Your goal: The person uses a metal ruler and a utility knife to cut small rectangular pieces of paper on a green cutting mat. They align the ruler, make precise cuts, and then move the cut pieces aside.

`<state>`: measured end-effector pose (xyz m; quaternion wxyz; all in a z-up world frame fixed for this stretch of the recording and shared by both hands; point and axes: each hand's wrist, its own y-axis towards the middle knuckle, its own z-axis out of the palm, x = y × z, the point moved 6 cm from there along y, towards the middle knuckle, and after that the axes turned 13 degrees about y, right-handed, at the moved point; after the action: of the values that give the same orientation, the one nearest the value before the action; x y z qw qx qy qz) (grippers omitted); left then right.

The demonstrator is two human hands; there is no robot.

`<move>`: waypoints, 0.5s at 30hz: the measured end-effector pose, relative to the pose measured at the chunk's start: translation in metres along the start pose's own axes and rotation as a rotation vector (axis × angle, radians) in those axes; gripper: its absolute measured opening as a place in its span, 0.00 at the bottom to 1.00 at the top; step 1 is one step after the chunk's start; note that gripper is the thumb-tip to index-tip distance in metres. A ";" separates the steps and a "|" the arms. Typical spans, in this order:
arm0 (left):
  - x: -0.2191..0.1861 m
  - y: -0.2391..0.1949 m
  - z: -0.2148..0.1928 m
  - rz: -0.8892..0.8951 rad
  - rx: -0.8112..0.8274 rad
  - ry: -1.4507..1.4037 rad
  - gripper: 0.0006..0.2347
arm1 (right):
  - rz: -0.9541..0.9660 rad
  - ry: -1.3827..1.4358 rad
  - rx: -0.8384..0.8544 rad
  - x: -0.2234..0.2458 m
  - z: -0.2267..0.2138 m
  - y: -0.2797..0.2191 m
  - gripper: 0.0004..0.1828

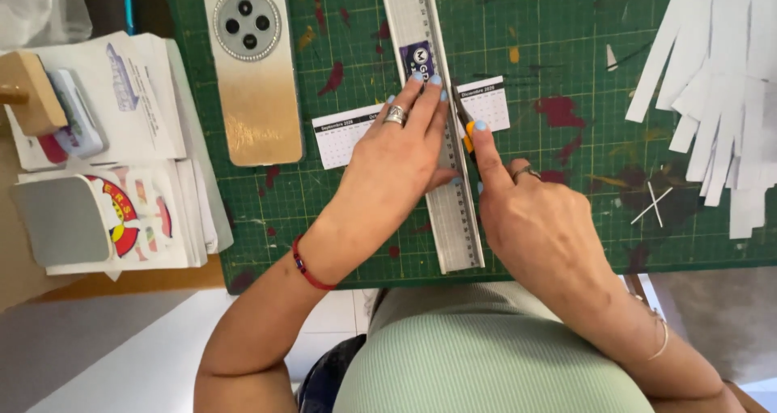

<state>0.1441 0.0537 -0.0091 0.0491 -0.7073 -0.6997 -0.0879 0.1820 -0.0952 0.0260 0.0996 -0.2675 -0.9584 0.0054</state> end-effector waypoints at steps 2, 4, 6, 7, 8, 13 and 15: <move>-0.004 -0.003 0.003 -0.001 0.034 0.006 0.41 | -0.007 0.034 0.001 0.002 0.001 -0.005 0.37; -0.002 -0.002 0.005 -0.003 0.021 0.016 0.42 | -0.005 0.018 0.014 0.001 0.002 -0.004 0.37; -0.002 -0.001 0.009 -0.012 0.018 0.004 0.42 | 0.006 0.043 0.025 -0.001 0.003 -0.006 0.38; -0.003 -0.001 0.011 -0.026 0.019 -0.010 0.42 | 0.012 0.069 0.039 -0.001 0.004 -0.007 0.39; -0.003 -0.002 0.010 -0.026 0.019 -0.011 0.42 | 0.012 0.068 0.039 -0.001 0.005 -0.009 0.39; -0.004 -0.003 0.008 -0.018 0.007 0.024 0.41 | 0.011 0.078 0.088 0.001 0.002 -0.022 0.40; -0.003 -0.004 0.005 -0.012 0.008 0.027 0.41 | 0.005 0.093 0.072 0.001 0.003 -0.025 0.39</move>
<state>0.1401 0.0521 -0.0151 0.0607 -0.7016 -0.7036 -0.0950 0.1683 -0.1160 0.0251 0.1536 -0.2663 -0.9512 0.0275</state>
